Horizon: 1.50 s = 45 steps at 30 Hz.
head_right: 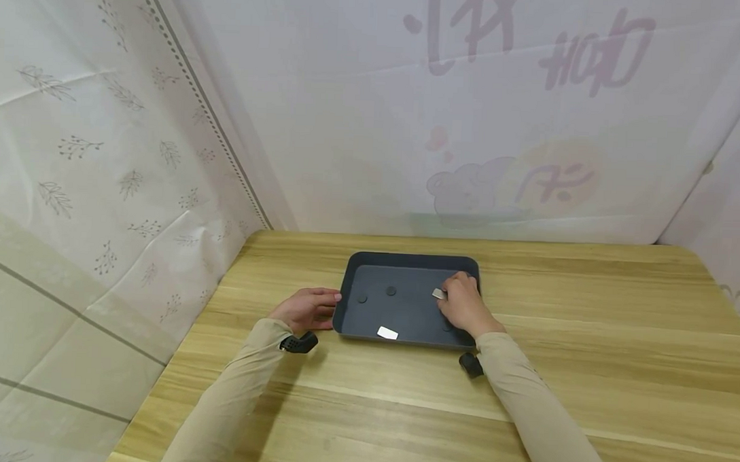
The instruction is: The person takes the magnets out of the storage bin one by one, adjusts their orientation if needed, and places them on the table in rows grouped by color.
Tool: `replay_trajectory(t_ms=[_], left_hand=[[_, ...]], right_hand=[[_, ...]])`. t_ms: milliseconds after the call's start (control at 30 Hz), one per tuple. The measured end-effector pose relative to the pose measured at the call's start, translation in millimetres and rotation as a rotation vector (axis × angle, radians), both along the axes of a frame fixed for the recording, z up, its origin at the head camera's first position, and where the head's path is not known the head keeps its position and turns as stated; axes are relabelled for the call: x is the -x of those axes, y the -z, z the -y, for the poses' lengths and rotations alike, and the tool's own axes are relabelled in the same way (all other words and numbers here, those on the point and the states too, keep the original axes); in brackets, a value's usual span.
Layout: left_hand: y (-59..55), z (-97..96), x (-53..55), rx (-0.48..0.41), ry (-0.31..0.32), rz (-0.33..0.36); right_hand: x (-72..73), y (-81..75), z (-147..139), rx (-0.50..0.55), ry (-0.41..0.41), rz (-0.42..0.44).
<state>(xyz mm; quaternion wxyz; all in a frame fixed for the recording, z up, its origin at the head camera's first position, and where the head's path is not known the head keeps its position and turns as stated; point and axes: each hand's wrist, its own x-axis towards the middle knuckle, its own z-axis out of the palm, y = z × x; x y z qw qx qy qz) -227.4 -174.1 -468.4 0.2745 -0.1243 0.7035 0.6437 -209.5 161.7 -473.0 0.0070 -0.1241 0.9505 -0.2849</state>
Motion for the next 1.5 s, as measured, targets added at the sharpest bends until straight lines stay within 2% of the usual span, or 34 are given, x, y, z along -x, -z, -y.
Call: replay_trajectory(t_ms=[667,1100,1233,1500], left_hand=[[-1.2,0.5,3.3,0.000,0.006,0.014],[-3.2,-0.5,-0.5,0.010,-0.008,0.013],[-3.4,-0.6,-0.5,0.012,-0.003,0.009],[-2.3,0.9,-0.5,0.011,0.022,0.009]], right_hand=[[2.9,0.0,0.4,0.018,0.037,0.009],[4.2,2.5,2.2,0.039,0.048,0.016],[4.7,2.5,2.3,0.052,0.037,0.038],[6.7,0.2,2.5,0.050,0.021,0.138]])
